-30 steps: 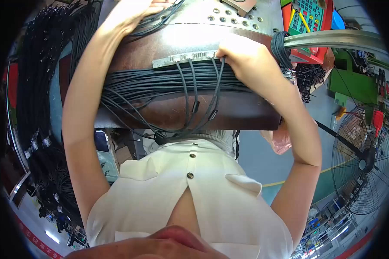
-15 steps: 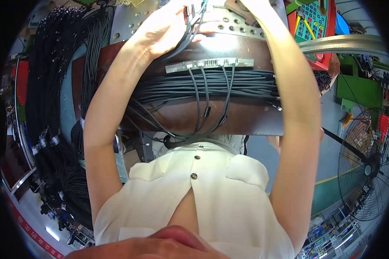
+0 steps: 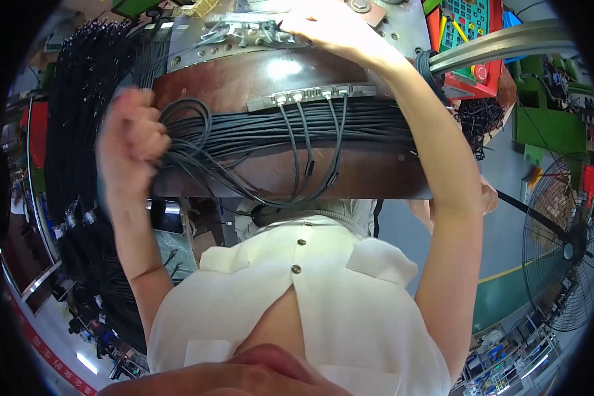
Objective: The recorder is assembling and testing electrical wire harnesses by inserting connectors into a testing jig on a factory workbench.
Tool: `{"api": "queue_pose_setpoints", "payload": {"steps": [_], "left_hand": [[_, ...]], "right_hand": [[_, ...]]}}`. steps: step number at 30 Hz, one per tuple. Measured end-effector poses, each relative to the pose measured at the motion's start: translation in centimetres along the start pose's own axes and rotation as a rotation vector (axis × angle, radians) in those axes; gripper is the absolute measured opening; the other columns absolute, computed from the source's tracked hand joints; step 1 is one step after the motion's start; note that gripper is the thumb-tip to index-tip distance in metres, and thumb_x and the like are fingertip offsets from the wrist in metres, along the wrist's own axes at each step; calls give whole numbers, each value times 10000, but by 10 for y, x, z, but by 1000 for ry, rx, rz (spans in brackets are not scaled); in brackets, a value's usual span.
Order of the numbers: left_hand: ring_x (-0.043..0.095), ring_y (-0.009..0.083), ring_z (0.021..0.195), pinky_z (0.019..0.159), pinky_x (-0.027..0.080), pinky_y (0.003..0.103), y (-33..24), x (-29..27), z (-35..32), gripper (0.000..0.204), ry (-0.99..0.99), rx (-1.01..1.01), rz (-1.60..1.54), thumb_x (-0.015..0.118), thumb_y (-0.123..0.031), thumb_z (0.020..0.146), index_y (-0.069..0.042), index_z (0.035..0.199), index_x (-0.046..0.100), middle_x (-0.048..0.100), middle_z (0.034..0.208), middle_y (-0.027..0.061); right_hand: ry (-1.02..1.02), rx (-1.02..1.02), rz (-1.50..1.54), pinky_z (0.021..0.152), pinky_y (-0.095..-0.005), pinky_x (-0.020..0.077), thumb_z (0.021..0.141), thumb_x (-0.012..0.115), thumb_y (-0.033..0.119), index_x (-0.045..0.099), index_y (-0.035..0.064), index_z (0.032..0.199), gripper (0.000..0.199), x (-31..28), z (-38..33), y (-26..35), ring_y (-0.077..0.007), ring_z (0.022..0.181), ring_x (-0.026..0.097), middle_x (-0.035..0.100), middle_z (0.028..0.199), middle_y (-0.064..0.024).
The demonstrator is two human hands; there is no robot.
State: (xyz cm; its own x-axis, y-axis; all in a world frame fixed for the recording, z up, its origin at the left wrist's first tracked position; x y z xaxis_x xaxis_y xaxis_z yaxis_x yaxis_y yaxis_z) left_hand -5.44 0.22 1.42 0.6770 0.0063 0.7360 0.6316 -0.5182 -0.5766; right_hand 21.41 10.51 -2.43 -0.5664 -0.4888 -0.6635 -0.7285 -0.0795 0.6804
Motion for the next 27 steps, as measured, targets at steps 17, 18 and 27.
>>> {"api": "queue_pose_setpoints", "payload": {"steps": [17,18,27], "left_hand": [[645,293,911,773,511,419,-133,-41,60,360,-667,1267,2674,482,-388,953,-99,983,695,696,924,78],[635,300,936,825,502,425,-159,-77,62,392,-904,995,2615,455,-426,956,-116,1012,688,692,948,83],[659,159,700,667,509,308,-42,-21,32,390,-472,183,1599,430,-277,961,-39,835,711,698,783,89]], "right_hand": [[-242,-512,-326,815,-342,488,853,638,174,641,114,1107,262,54,-75,-36,-261,949,584,607,997,-70],[-257,-533,-293,811,-342,490,849,640,174,643,114,1101,259,53,-77,-29,-263,944,586,607,995,-71],[-312,-400,-224,776,-332,484,849,635,129,661,78,1038,198,50,-72,-45,-272,873,594,619,917,-98]]}}
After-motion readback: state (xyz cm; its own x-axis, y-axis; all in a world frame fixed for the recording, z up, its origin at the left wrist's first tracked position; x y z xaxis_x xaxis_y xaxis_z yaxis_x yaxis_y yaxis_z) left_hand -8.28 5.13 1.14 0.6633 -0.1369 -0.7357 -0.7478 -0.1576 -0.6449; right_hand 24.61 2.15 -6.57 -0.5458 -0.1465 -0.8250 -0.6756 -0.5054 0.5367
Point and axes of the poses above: each hand's wrist, its own z-axis towards the middle knuckle, its own x-axis out of the palm, y = z × x, the point moved 3 cm from there along z, towards the middle knuckle
